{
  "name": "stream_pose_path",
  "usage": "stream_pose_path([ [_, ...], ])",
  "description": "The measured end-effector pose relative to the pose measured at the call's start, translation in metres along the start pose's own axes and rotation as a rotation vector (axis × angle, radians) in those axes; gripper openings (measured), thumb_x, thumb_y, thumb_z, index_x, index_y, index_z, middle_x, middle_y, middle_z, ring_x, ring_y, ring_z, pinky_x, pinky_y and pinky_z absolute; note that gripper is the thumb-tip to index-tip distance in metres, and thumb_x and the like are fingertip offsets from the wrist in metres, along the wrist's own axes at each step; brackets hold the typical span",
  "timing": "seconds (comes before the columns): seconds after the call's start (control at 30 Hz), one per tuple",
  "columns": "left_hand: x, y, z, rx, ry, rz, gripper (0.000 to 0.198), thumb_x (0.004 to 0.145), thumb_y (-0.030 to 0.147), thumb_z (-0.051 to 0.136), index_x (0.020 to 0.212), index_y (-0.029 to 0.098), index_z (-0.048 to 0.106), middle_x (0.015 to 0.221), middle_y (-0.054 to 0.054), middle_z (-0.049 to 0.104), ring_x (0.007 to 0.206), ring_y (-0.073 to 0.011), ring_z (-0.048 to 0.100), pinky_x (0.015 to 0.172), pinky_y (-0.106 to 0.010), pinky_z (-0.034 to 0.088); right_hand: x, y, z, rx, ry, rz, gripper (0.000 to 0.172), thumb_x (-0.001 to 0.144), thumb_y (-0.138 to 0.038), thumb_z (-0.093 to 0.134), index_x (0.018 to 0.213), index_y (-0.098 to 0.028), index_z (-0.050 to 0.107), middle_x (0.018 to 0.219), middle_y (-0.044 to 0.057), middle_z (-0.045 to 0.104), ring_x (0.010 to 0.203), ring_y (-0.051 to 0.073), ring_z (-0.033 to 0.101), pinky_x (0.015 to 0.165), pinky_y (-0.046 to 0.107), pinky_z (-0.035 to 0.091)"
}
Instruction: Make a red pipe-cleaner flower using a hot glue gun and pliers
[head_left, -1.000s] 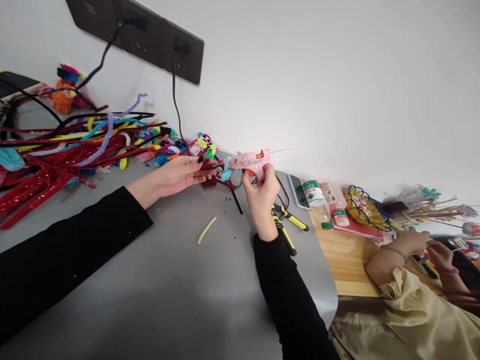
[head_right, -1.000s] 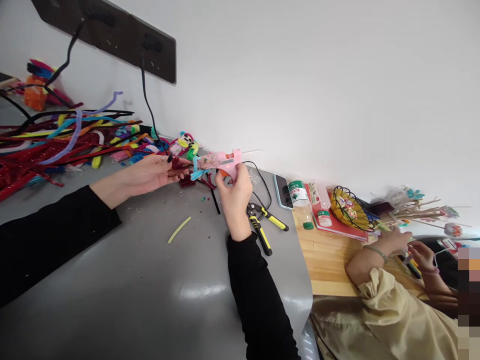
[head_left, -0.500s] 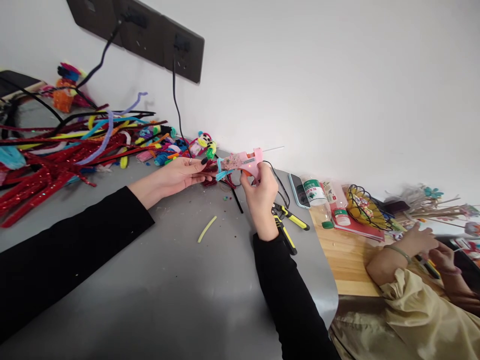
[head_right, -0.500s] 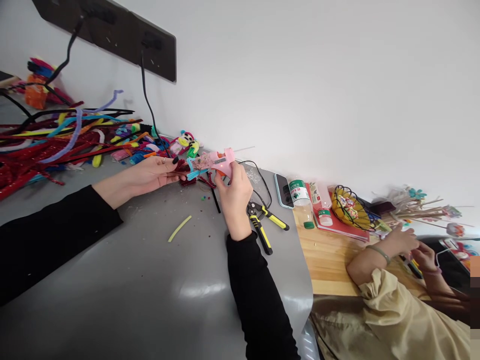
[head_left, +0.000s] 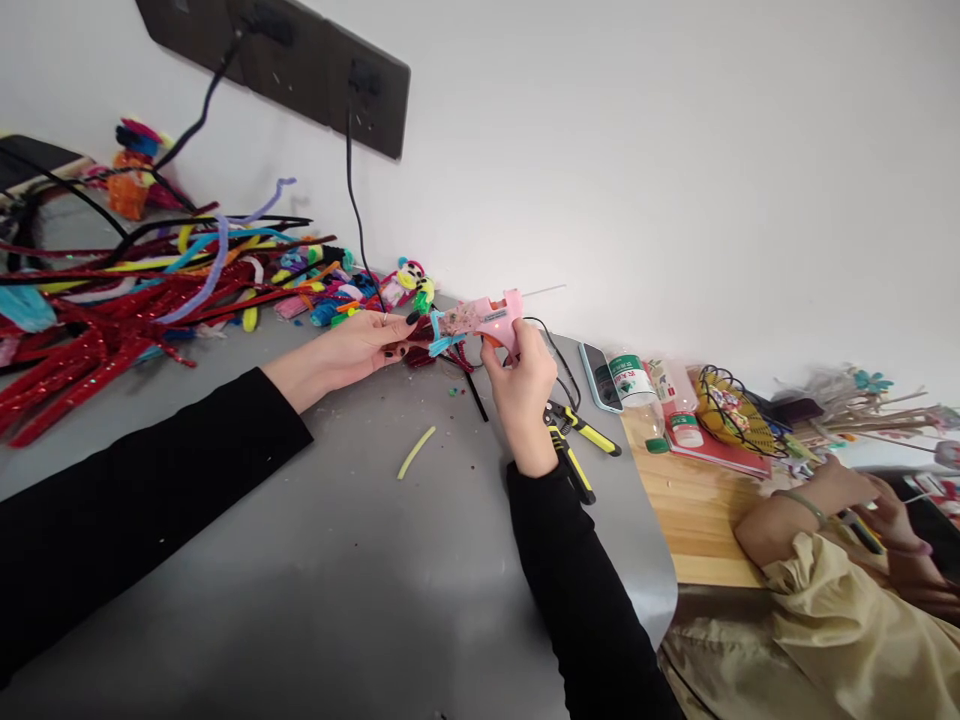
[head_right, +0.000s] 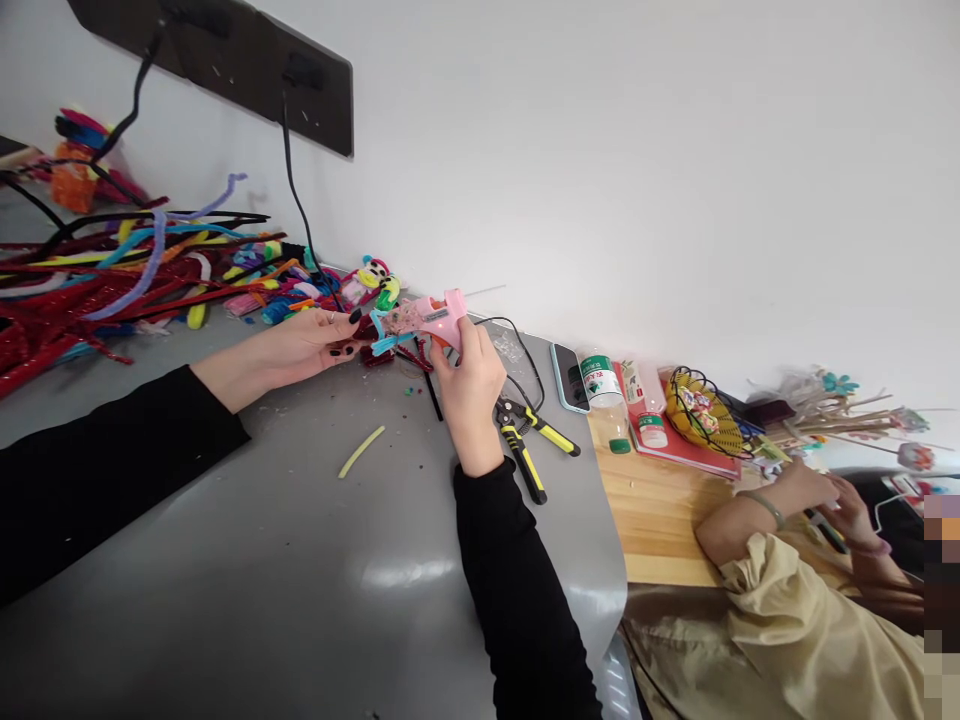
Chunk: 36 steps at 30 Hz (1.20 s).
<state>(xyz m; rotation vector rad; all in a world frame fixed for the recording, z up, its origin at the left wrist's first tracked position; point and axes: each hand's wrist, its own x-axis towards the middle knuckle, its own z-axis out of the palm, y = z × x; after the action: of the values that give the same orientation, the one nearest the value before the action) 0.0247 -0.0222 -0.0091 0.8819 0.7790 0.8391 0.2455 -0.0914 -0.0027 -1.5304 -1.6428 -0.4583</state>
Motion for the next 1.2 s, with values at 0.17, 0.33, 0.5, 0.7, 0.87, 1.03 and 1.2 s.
stream_pose_path([
  [0.17, -0.004, 0.003, 0.004, -0.009, 0.045, -0.022, 0.018, 0.090, 0.012, 0.074, 0.073, 0.013, 0.074, 0.080, -0.006, 0.077, 0.074, -0.0120, 0.065, 0.069, -0.024, 0.042, 0.000, 0.002, 0.000, -0.022, -0.015, -0.005, 0.018, 0.093, -0.028, 0.055, 0.102, -0.017, 0.066, 0.075, 0.000, 0.056, 0.066, 0.015, 0.052, 0.063, 0.028, 0.041],
  [0.33, -0.004, 0.004, 0.004, -0.019, 0.034, -0.021, 0.019, 0.090, 0.011, 0.075, 0.071, 0.014, 0.072, 0.078, -0.004, 0.075, 0.074, -0.0114, 0.063, 0.071, -0.024, 0.043, 0.000, 0.002, -0.001, -0.016, -0.034, -0.006, 0.018, 0.093, -0.027, 0.055, 0.104, -0.017, 0.066, 0.075, 0.000, 0.055, 0.067, 0.016, 0.053, 0.064, 0.027, 0.043],
  [0.5, -0.005, 0.006, 0.007, -0.064, 0.075, -0.048, 0.028, 0.091, 0.008, 0.072, 0.064, 0.014, 0.068, 0.071, -0.001, 0.070, 0.069, -0.0091, 0.060, 0.068, -0.023, 0.041, 0.000, 0.001, -0.001, -0.020, -0.021, -0.009, 0.019, 0.093, -0.028, 0.056, 0.106, -0.017, 0.066, 0.074, 0.000, 0.054, 0.066, 0.015, 0.053, 0.064, 0.027, 0.044],
  [0.7, -0.008, 0.008, 0.012, -0.092, 0.106, -0.053, 0.032, 0.096, 0.004, 0.063, 0.066, 0.013, 0.069, 0.070, -0.003, 0.072, 0.072, -0.0104, 0.064, 0.069, -0.023, 0.043, 0.001, 0.002, 0.000, -0.011, -0.010, -0.036, 0.019, 0.093, -0.025, 0.055, 0.105, -0.016, 0.066, 0.074, 0.000, 0.055, 0.066, 0.015, 0.054, 0.064, 0.027, 0.043],
  [0.87, -0.008, 0.007, 0.012, -0.084, 0.116, -0.056, 0.034, 0.096, 0.004, 0.062, 0.064, 0.014, 0.067, 0.069, -0.003, 0.071, 0.070, -0.0099, 0.063, 0.067, -0.023, 0.042, 0.001, 0.002, -0.001, -0.016, -0.023, -0.033, 0.018, 0.092, -0.024, 0.053, 0.103, -0.017, 0.065, 0.074, 0.000, 0.055, 0.066, 0.015, 0.052, 0.064, 0.027, 0.043],
  [1.03, -0.006, 0.007, 0.010, -0.072, 0.115, -0.047, 0.031, 0.096, 0.006, 0.064, 0.066, 0.014, 0.069, 0.072, -0.003, 0.072, 0.071, -0.0100, 0.064, 0.068, -0.023, 0.043, 0.001, 0.003, -0.002, -0.027, -0.027, -0.018, 0.015, 0.092, -0.023, 0.055, 0.101, -0.017, 0.066, 0.073, 0.000, 0.054, 0.065, 0.015, 0.051, 0.062, 0.026, 0.041],
  [1.2, -0.006, 0.006, 0.007, -0.056, 0.059, -0.022, 0.024, 0.095, 0.010, 0.066, 0.073, 0.013, 0.073, 0.080, -0.007, 0.077, 0.076, -0.0118, 0.067, 0.065, -0.023, 0.041, 0.002, 0.005, -0.002, -0.040, -0.031, 0.006, 0.014, 0.091, -0.023, 0.056, 0.100, -0.018, 0.066, 0.073, -0.001, 0.053, 0.062, 0.014, 0.046, 0.060, 0.027, 0.037],
])
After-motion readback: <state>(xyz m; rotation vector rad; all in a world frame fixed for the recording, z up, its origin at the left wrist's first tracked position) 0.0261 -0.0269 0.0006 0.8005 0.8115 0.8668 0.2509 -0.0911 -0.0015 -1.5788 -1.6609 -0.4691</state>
